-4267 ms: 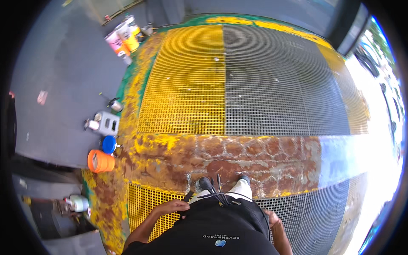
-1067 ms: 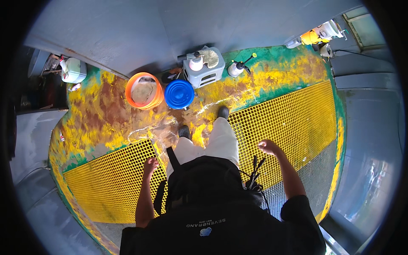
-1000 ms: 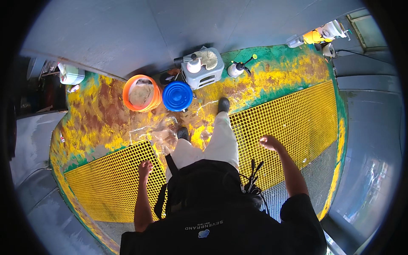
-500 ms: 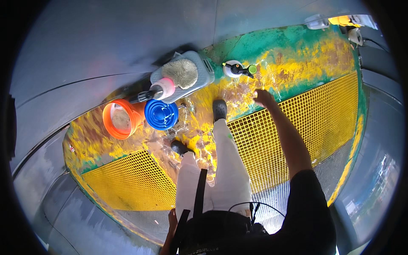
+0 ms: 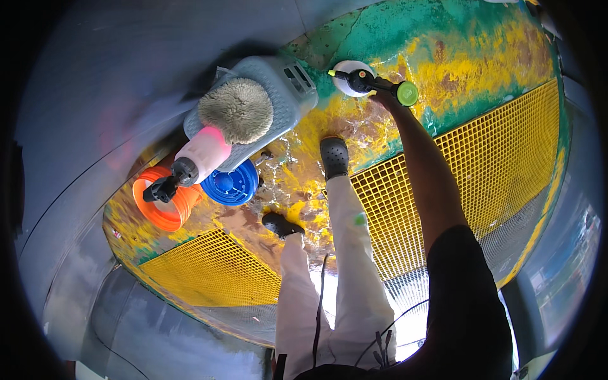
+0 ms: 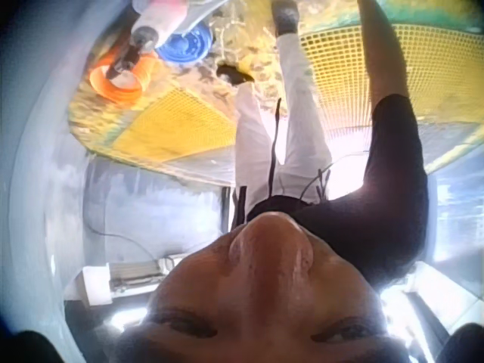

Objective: The person disassembles a handheld pressure sprayer, removes the pump and nozzle, and replaces a small internal seal with a new one from a plastic bag. They then reassemble the sprayer components.

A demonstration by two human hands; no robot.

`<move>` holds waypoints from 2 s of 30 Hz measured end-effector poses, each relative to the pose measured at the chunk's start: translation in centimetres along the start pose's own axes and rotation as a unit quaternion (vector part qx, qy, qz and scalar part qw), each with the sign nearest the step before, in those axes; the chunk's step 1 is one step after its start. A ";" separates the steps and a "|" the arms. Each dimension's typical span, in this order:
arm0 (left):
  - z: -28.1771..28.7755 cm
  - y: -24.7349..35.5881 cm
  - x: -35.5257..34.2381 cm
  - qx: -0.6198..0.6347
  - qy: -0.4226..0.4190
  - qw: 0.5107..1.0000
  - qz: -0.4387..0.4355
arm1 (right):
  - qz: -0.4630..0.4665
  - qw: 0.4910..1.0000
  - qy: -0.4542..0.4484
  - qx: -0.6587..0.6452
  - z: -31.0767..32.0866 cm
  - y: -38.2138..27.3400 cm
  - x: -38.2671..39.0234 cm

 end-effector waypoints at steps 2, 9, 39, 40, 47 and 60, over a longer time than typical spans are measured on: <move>0.4 0.9 -1.7 -0.001 0.000 1.000 -0.007 | -0.007 0.998 0.045 -0.040 0.0 -0.3 0.3; 4.5 -0.4 -7.3 0.025 -0.017 0.999 -0.042 | -0.190 0.939 0.106 -0.266 -4.2 -3.8 6.1; 1.0 25.1 -24.1 -0.383 0.084 0.529 -0.752 | 0.013 0.928 0.171 -0.330 -46.2 -35.1 32.1; -0.4 25.5 -24.5 -0.392 0.097 0.492 -0.771 | 0.031 0.962 0.141 -0.232 -47.1 -35.7 32.3; -7.1 25.6 -29.0 -0.472 0.117 0.289 -0.825 | 0.098 0.945 0.197 -0.244 -47.7 -35.4 33.6; -8.1 26.2 -29.2 -0.471 -0.011 0.226 -0.852 | 0.074 0.908 0.357 -0.208 -48.3 -35.6 35.4</move>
Point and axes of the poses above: each hand's wrist, its own x-axis away from the middle knuckle, its own z-axis out of the back of the hand, y = z × x, the point moved 8 cm from there along -x, towards the middle knuckle, and after that the axes turned 10 degrees about z, right-handed, at the moved point
